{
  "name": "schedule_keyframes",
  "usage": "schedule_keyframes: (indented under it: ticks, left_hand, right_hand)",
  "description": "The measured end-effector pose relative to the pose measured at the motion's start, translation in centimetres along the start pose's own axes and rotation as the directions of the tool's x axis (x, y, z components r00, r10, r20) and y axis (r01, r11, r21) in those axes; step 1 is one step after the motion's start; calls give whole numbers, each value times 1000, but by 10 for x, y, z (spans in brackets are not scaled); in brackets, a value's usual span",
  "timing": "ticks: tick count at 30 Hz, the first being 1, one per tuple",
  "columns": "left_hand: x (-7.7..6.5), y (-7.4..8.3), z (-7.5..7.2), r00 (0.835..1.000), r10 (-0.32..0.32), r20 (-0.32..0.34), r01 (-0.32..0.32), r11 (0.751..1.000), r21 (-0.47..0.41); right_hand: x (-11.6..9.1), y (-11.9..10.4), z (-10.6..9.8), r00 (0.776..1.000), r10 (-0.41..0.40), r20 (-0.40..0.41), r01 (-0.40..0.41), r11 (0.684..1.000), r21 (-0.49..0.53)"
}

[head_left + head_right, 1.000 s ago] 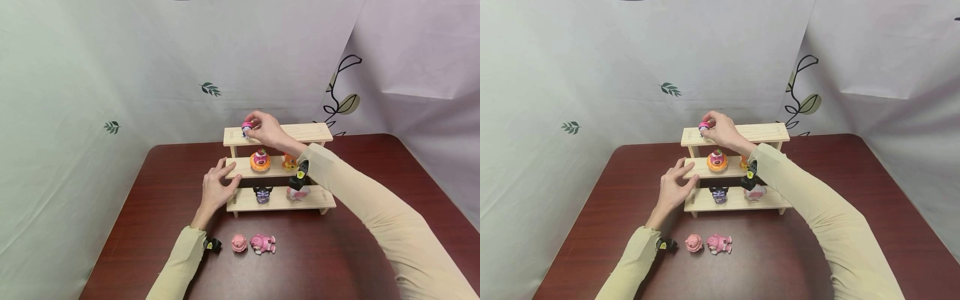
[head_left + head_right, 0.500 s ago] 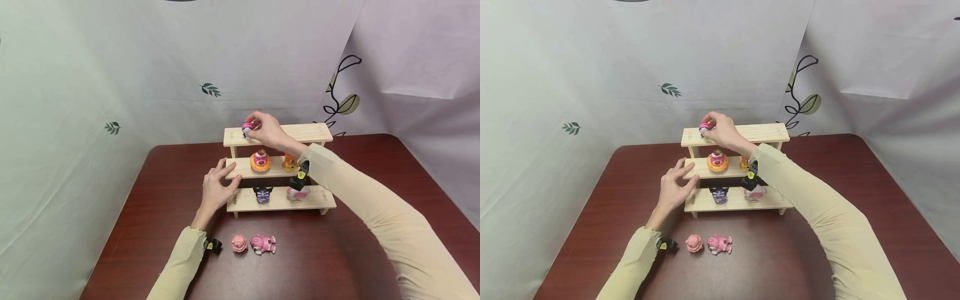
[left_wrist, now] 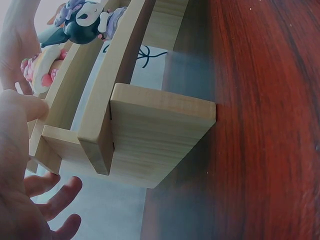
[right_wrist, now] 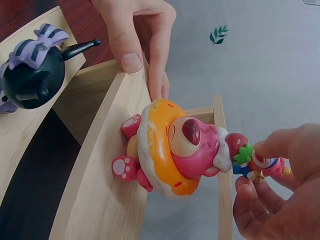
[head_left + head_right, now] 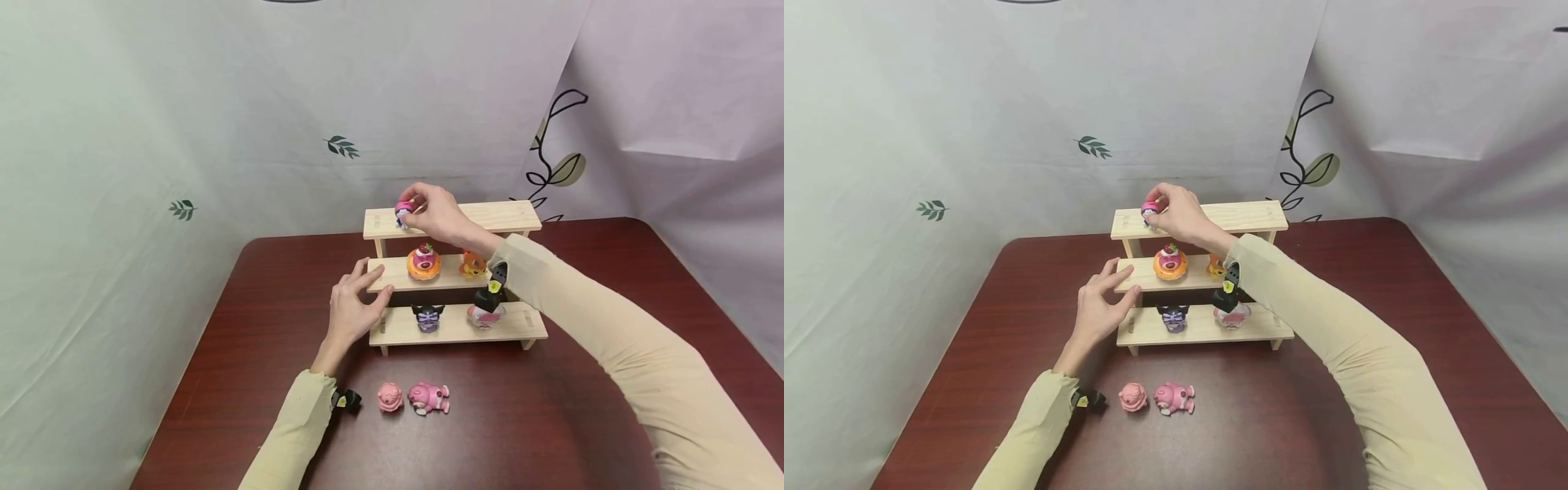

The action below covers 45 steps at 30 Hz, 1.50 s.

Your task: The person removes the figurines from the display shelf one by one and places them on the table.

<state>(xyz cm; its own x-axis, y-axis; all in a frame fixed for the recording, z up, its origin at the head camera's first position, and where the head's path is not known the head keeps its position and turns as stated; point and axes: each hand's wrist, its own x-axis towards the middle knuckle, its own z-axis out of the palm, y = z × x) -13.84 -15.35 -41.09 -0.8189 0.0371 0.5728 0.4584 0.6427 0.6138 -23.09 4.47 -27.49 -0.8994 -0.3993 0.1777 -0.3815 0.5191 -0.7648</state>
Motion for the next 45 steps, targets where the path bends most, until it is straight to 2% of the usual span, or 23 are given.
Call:
schedule_keyframes:
  ticks: [19, 32, 45]
  left_hand:
    - [2, 0, 0, 1000, 0, -5, 0, 1000, -4]
    - [0, 1, 0, 1000, -3, -5, 3, 1000, -9]
    - [-1, 0, 0, 1000, -2, -6, 2, 1000, -15]
  right_hand:
    - [-19, -5, -11, 997, -69, 35, 69, 998, -9]
    - [-37, -4, -21, 997, -51, 49, 51, 999, 6]
    - [-53, -7, -31, 997, -71, 42, 71, 997, 8]
